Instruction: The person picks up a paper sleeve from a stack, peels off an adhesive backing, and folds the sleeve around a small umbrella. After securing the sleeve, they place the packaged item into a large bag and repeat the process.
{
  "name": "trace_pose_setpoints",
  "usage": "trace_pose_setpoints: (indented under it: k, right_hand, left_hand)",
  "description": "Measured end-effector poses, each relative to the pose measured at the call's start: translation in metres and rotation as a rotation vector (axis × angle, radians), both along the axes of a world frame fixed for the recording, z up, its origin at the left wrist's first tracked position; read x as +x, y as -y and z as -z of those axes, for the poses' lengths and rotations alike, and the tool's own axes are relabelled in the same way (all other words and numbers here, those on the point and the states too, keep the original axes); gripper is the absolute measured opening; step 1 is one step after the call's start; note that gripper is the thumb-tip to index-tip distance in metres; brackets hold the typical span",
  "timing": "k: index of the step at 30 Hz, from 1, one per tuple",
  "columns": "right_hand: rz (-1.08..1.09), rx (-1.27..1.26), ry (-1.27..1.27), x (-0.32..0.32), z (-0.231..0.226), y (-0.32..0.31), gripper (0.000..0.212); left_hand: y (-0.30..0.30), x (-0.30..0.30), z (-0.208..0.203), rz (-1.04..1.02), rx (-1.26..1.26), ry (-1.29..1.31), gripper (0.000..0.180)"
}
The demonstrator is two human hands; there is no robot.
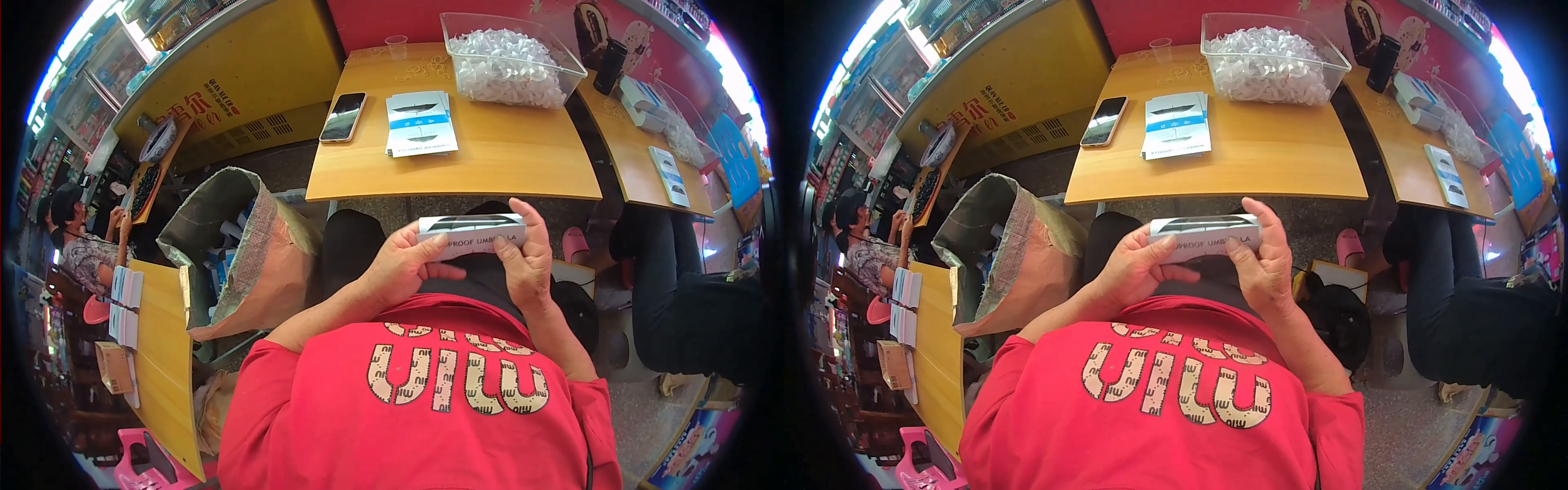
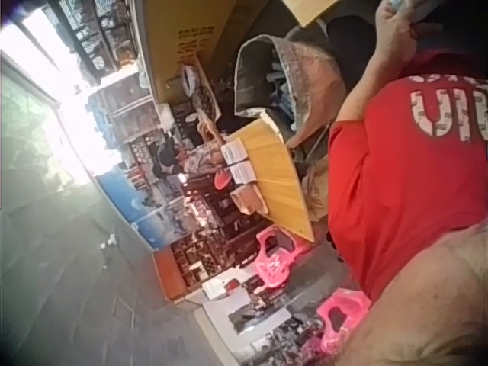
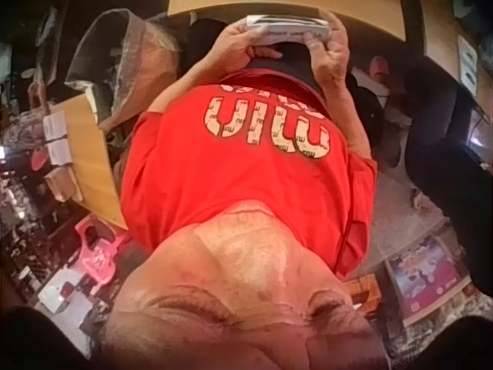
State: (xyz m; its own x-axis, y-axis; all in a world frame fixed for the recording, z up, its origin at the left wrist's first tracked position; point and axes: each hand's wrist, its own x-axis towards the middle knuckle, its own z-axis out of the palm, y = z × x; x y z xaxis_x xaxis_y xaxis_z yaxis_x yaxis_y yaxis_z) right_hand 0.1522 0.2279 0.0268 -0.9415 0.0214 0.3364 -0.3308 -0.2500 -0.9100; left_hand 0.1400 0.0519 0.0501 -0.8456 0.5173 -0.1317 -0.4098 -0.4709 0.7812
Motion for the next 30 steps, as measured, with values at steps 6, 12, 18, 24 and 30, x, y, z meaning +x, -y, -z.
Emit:
trace_pose_setpoints:
  k: [6, 12, 18, 24, 30]
  right_hand:
    - [-0.086, -0.005, -0.029, 0.004, 0.001, -0.006, 0.043]
    - [-0.149, 0.040, 0.052, 0.012, -0.004, -0.008, 0.038]
    - [-0.096, 0.076, 0.036, 0.007, 0.003, -0.009, 0.019]
    - [-0.092, 0.070, 0.078, 0.004, 0.003, -0.006, 0.017]
    - [-0.068, 0.083, 0.105, 0.004, -0.002, -0.007, 0.017]
  left_hand:
    - [0.005, 0.002, -0.005, 0.090, -0.021, -0.003, 0.025]
    - [0.010, 0.003, -0.002, 0.023, -0.167, -0.132, 0.021]
    - [0.015, 0.005, -0.001, 0.041, -0.219, -0.129, 0.018]
    - [0.017, 0.004, 0.002, 0.040, -0.182, -0.102, 0.020]
    - [0.016, 0.005, 0.003, 0.054, -0.183, -0.138, 0.021]
